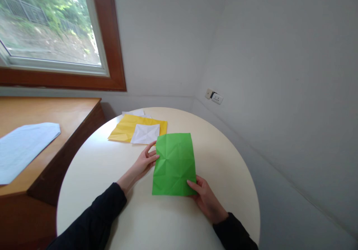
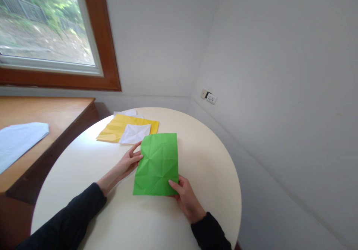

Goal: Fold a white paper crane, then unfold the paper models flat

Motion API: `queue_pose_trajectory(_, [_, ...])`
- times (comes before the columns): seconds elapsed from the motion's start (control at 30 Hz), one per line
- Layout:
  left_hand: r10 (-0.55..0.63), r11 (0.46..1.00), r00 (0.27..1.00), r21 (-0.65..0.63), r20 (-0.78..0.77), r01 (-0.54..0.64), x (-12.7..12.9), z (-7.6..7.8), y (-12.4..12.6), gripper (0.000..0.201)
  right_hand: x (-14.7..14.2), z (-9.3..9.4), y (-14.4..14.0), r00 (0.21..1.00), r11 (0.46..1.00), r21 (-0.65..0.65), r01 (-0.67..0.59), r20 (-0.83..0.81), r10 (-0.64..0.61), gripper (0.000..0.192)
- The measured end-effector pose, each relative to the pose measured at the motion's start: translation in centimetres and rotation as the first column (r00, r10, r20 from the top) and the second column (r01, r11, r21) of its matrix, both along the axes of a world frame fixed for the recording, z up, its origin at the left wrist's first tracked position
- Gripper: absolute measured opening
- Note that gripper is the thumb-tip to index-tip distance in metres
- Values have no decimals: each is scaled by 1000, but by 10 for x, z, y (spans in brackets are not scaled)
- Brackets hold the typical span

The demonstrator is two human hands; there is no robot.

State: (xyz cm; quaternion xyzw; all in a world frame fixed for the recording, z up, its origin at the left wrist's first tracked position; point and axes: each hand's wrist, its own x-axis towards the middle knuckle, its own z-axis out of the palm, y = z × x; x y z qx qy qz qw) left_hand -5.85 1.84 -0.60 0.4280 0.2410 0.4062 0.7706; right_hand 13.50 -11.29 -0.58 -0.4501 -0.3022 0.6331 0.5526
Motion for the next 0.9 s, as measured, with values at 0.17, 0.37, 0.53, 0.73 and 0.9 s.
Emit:
queue_pose_trajectory(0.17, [88,995,995,53,-38,-86,0,5,-1,73,-3,-2,-2,991,993,-4,-116,67,116,35])
queue_pose_trajectory(0.37, [179,980,973,113,-146,-163,-1,7,2,71,-2,-1,-5,941,950,-1,-312,136,309,36])
queue_pose_trajectory(0.53, [222,969,926,176,-306,-175,-3,0,7,62,1,-1,-6,918,933,-45,-358,162,361,38])
queue_pose_trajectory(0.73, [220,963,882,239,-416,-127,-5,-11,11,57,8,1,-2,985,996,-43,-81,148,87,58])
queue_pose_trajectory(0.9, [313,910,826,397,-469,-120,-4,-17,13,52,13,1,-1,979,1000,-8,4,204,-2,75])
